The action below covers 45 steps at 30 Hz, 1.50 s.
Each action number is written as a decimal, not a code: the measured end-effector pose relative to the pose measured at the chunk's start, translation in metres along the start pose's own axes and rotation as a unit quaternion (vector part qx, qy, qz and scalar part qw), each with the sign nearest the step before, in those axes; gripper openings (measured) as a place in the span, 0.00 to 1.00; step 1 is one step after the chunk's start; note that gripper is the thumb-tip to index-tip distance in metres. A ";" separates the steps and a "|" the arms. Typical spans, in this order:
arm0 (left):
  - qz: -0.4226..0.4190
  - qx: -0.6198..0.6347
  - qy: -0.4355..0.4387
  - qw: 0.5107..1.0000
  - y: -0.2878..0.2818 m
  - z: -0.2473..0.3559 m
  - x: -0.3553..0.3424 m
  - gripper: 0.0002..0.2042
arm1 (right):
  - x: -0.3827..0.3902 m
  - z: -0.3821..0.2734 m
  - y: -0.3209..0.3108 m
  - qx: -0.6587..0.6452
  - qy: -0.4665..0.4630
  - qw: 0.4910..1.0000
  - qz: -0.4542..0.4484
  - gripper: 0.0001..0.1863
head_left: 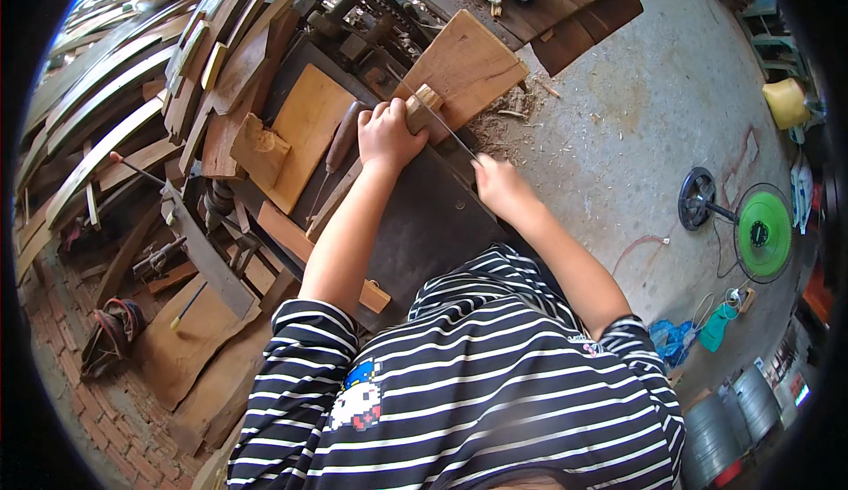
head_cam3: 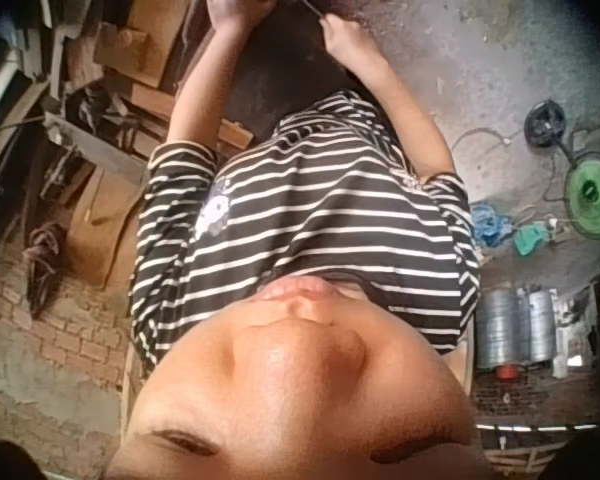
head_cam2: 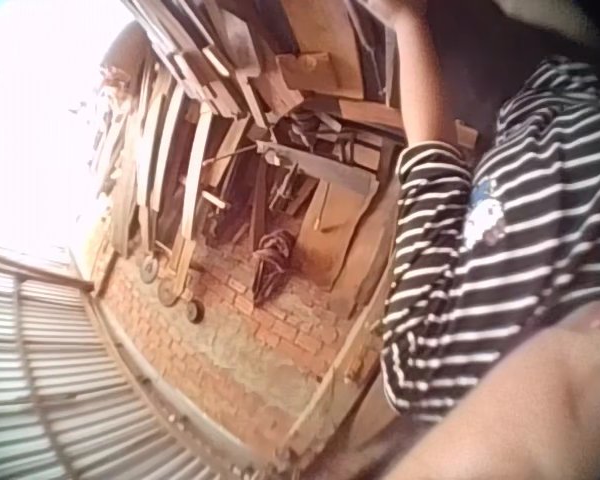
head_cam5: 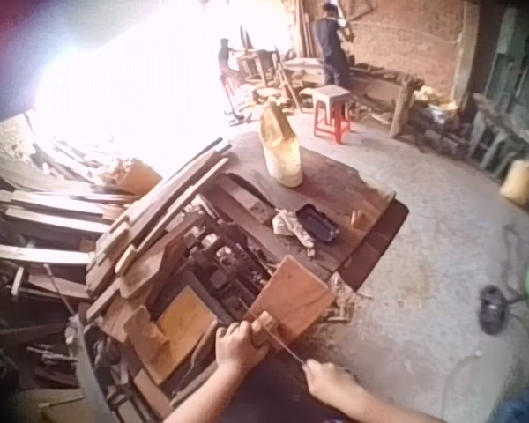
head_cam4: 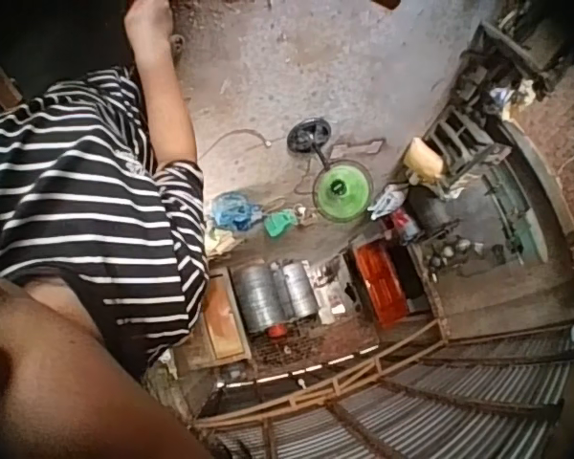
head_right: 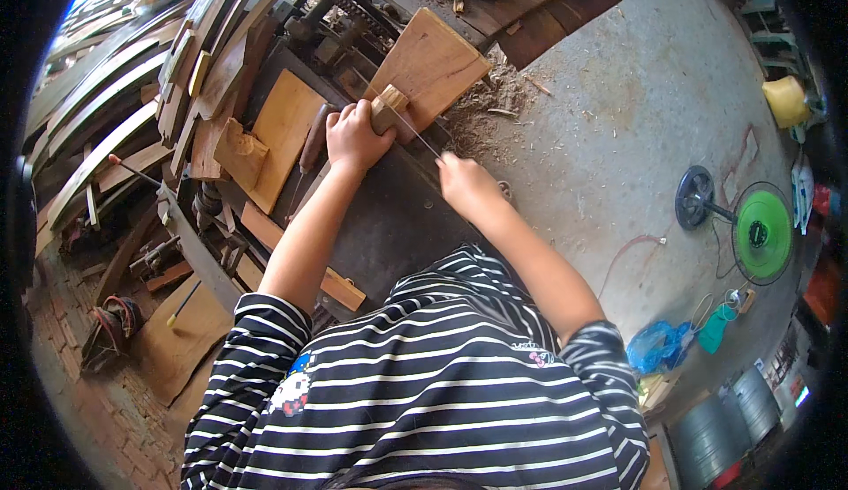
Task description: The person files a piece of wood with a metal file and then carves the wooden piece using a chisel. Afterwards, the person sets down the tool and holds and turns the carved wood by hand.
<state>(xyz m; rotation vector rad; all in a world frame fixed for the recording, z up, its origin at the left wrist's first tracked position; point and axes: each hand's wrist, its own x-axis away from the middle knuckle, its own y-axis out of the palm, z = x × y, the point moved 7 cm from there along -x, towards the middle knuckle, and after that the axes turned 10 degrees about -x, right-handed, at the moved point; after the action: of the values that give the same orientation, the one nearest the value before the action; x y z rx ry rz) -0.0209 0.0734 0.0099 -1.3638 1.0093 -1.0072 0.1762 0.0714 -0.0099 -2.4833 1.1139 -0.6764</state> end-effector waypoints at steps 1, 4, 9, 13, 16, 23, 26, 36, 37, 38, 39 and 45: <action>0.007 0.004 0.001 1.000 0.000 0.000 0.000 0.21 | 0.015 0.004 -0.006 0.003 -0.002 1.000 -0.002 0.13; -0.007 0.007 -0.002 1.000 -0.001 -0.001 0.000 0.21 | 0.032 0.013 -0.015 0.024 0.037 0.999 -0.010 0.13; 0.012 0.010 -0.001 1.000 -0.005 0.001 0.000 0.20 | -0.021 0.000 -0.022 -0.016 -0.012 0.998 0.063 0.14; 0.016 0.004 0.007 1.000 -0.004 0.003 0.001 0.20 | -0.042 0.006 -0.001 0.031 0.001 0.998 0.054 0.14; 0.009 0.009 0.005 1.000 -0.004 0.002 0.000 0.20 | -0.023 0.024 0.010 0.031 0.016 0.999 0.039 0.14; 0.010 0.014 0.001 1.000 0.000 0.000 0.001 0.20 | -0.002 0.036 -0.002 -0.027 -0.015 0.998 0.053 0.12; 0.027 0.020 0.003 0.999 -0.005 0.002 -0.001 0.19 | -0.029 0.007 0.001 -0.004 -0.029 0.999 0.046 0.12; 0.010 0.028 -0.001 1.000 -0.001 -0.004 0.001 0.20 | -0.001 0.028 -0.002 -0.039 -0.029 0.999 -0.006 0.12; 0.014 0.029 -0.003 0.999 -0.002 -0.005 0.002 0.20 | -0.005 0.024 -0.005 -0.037 -0.032 0.999 -0.006 0.12; 0.015 0.028 -0.002 1.000 -0.002 -0.004 0.002 0.20 | -0.010 0.019 -0.008 -0.043 -0.035 0.998 0.001 0.12; 0.016 0.026 0.000 1.000 -0.001 -0.005 0.003 0.20 | -0.015 0.014 -0.009 -0.051 -0.037 0.998 0.007 0.12; 0.013 0.037 -0.009 0.999 -0.002 -0.002 0.001 0.20 | -0.056 -0.017 0.007 -0.042 -0.017 0.999 0.002 0.13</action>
<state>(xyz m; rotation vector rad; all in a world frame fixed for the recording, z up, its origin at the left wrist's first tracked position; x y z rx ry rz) -0.0222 0.0723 0.0120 -1.2941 0.9652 -1.0018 0.1302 0.1075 -0.0148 -2.5524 1.1567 -0.5962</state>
